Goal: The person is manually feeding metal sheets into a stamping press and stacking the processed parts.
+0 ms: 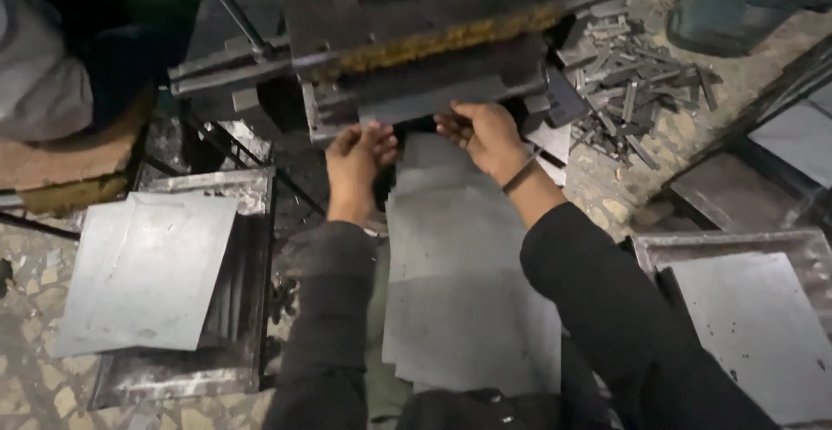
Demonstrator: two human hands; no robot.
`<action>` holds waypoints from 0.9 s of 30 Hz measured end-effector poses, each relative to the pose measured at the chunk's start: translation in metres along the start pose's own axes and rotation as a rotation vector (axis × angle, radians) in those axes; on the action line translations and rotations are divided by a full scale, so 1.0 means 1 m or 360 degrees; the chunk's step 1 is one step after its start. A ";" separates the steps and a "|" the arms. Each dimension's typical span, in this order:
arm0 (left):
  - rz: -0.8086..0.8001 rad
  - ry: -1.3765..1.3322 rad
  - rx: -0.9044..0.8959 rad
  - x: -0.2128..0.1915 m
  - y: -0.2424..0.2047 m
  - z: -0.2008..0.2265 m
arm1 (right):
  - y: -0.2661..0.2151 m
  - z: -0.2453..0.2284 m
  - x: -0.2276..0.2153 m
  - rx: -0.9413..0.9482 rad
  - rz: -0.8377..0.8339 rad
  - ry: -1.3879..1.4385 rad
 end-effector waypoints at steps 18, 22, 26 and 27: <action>-0.1617 0.2569 -0.0559 -0.122 -0.173 -0.099 | -0.303 0.103 -0.211 0.1221 0.0476 -0.0541; -0.0404 0.2220 0.0162 -0.194 -0.074 -0.043 | -0.276 0.085 -0.185 0.0991 0.0377 -0.0586; 0.0552 0.2471 0.0457 -0.312 -0.024 -0.016 | -0.246 0.070 -0.185 0.0801 0.0406 -0.0564; 0.0593 0.2475 0.0434 -0.333 -0.029 -0.025 | -0.243 0.072 -0.188 0.0822 0.0374 -0.0583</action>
Point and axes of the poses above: each hand's wrist, its own y-axis towards the middle knuckle, its own x-axis out of the palm, z = x × y, the point moved 7 cm from there along y, towards the middle knuckle, and after that the axes turned 13 degrees about y, right-handed, at the moved point
